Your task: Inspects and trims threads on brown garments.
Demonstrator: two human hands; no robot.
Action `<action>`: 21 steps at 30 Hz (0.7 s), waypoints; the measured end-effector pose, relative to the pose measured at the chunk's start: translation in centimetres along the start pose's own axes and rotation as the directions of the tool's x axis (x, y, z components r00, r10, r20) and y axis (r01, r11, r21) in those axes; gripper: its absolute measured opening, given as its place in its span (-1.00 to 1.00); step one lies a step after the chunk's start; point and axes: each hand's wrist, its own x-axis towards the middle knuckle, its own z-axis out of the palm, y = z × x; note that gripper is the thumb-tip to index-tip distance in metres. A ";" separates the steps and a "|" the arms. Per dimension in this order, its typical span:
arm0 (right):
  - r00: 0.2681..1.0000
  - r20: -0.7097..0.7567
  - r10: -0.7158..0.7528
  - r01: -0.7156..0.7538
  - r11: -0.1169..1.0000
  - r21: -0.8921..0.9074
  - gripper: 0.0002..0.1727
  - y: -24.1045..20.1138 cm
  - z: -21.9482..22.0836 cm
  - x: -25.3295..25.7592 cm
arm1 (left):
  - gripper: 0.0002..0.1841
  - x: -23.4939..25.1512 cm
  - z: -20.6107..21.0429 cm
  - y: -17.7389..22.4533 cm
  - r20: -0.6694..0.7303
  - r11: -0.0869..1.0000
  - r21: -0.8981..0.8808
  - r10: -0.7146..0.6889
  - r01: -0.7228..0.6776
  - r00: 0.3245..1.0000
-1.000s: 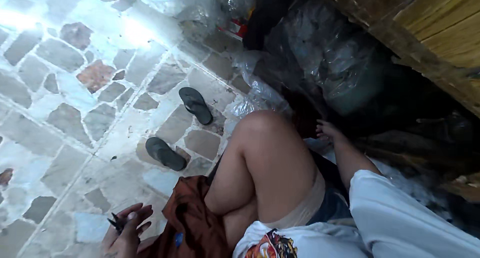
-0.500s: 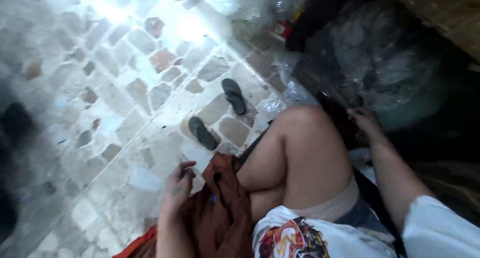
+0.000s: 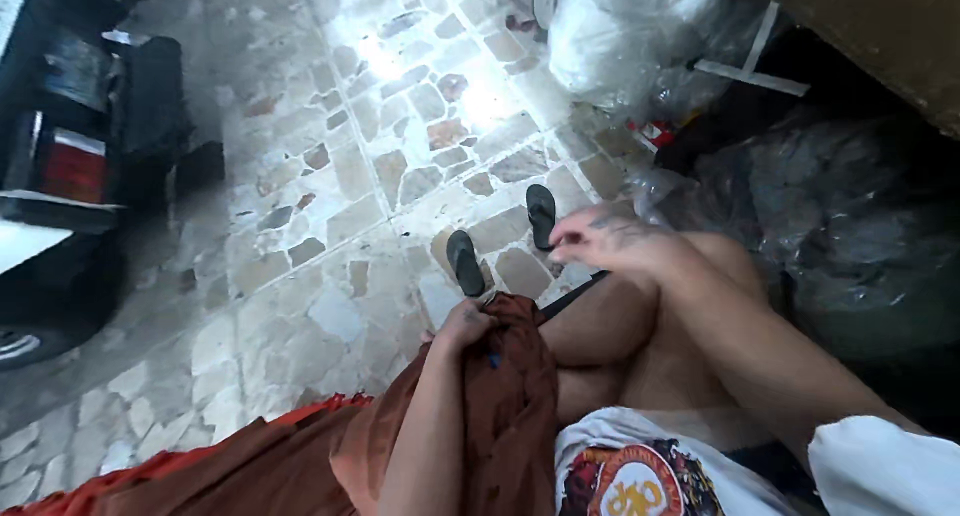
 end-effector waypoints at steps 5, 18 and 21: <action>0.910 0.384 0.154 -0.115 0.986 -0.122 -0.40 -0.4 9.1 8.0 | -0.69 -2.6 -1.1 -0.7 -0.057 0.961 -0.236 0.136 -0.146 0.989; 0.934 0.325 0.150 -0.251 0.921 0.297 -0.88 4.3 5.5 10.0 | -0.82 -5.6 -3.7 -3.3 0.029 0.944 -0.189 0.283 -0.272 0.959; 0.900 0.356 0.251 -0.290 0.955 0.060 -0.87 3.7 1.3 10.2 | -0.79 -5.3 -3.9 -3.5 0.055 0.969 -0.137 0.216 -0.207 0.975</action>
